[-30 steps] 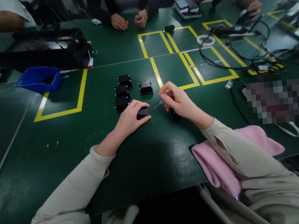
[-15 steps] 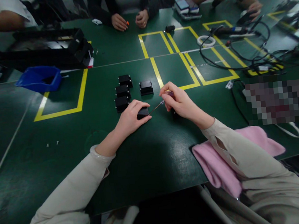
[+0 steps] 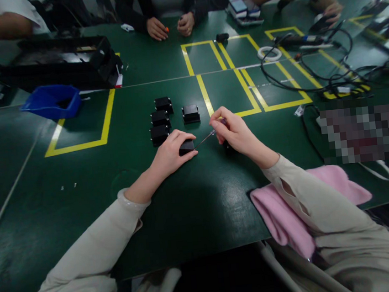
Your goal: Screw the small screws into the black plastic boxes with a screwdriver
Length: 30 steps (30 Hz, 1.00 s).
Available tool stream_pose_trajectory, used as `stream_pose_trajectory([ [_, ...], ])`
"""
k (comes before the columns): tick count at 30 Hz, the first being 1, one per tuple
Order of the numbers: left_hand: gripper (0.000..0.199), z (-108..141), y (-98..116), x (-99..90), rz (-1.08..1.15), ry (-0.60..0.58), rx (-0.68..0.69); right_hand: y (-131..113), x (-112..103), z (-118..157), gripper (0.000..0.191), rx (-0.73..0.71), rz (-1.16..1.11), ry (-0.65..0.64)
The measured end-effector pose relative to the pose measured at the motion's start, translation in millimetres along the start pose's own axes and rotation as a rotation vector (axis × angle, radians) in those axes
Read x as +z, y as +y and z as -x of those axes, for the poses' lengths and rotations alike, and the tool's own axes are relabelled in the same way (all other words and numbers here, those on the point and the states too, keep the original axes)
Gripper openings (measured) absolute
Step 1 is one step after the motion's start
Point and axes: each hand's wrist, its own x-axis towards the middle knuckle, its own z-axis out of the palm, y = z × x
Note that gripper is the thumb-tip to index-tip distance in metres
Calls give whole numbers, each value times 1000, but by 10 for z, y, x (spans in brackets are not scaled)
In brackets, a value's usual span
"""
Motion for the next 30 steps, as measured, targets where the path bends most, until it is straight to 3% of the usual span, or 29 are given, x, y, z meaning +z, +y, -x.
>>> stream_pose_trajectory([
  [3, 34, 3, -1, 3, 5, 6, 7, -12, -1, -1, 27, 12, 10, -18],
  [9, 35, 8, -3, 5, -12, 2, 1, -60, 7, 14, 9, -21, -3, 2],
  [15, 33, 1, 5, -2, -16, -4, 1, -61, -10, 10, 29, 20, 7, -28],
  [21, 34, 0, 11, -12, -8, -10, -17, -62, -1, 11, 14, -13, -10, -21],
  [27, 34, -2, 13, -11, -8, -4, -5, -53, 0, -1, 33, 25, 13, -15],
  [30, 33, -2, 14, -6, -7, 1, -2, -51, -1, -1, 27, 19, -20, -26],
])
